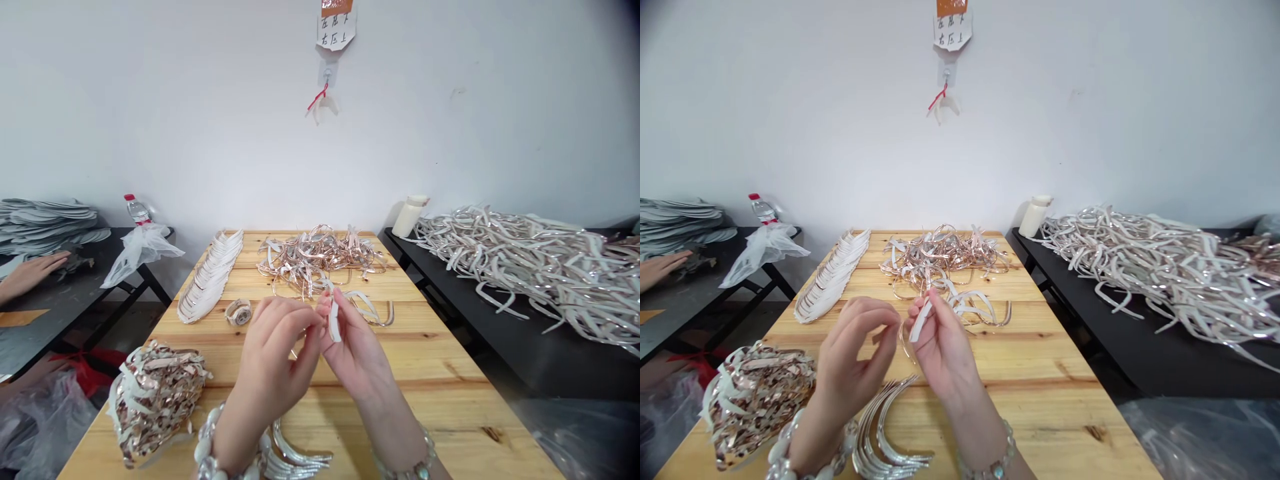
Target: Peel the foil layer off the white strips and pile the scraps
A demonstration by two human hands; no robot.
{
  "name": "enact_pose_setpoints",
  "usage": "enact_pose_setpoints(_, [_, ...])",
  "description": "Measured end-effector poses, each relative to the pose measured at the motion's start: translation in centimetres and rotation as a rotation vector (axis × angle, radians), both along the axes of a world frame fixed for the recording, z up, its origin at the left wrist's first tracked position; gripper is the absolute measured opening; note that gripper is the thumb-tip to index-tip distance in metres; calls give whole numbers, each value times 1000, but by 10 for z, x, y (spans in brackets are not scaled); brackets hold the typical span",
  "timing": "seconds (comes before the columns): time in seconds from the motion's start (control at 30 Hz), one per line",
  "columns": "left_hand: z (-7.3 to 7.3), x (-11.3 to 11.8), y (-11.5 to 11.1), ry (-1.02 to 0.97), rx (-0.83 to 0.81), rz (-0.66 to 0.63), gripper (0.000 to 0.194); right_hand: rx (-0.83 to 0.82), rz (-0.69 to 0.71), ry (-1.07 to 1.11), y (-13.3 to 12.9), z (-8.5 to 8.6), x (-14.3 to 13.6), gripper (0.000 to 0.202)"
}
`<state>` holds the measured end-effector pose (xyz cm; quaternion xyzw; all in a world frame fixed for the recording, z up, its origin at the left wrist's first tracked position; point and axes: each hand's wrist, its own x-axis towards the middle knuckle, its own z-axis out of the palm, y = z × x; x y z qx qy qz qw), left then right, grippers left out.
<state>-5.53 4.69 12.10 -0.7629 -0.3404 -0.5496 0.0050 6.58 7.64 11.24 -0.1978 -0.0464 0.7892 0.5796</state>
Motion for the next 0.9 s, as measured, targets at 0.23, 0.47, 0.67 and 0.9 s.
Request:
enact_pose_setpoints(0.23, [11, -28, 1, -178, -173, 153, 12, 187, -191, -274, 9, -1, 22, 18])
enact_pose_setpoints(0.47, [19, -42, -13, -235, -167, 355, 19, 249, -142, -320, 6, 2, 25, 19])
enact_pose_setpoints(0.67, [16, -80, -28, -245, -233, 582, 25, 258, -158, -359, 7, 3, 29, 20])
enact_pose_setpoints(0.9, [-12, -142, -37, -494, -552, 714, 28, 245, -133, -362, 14, -1, 38, 21])
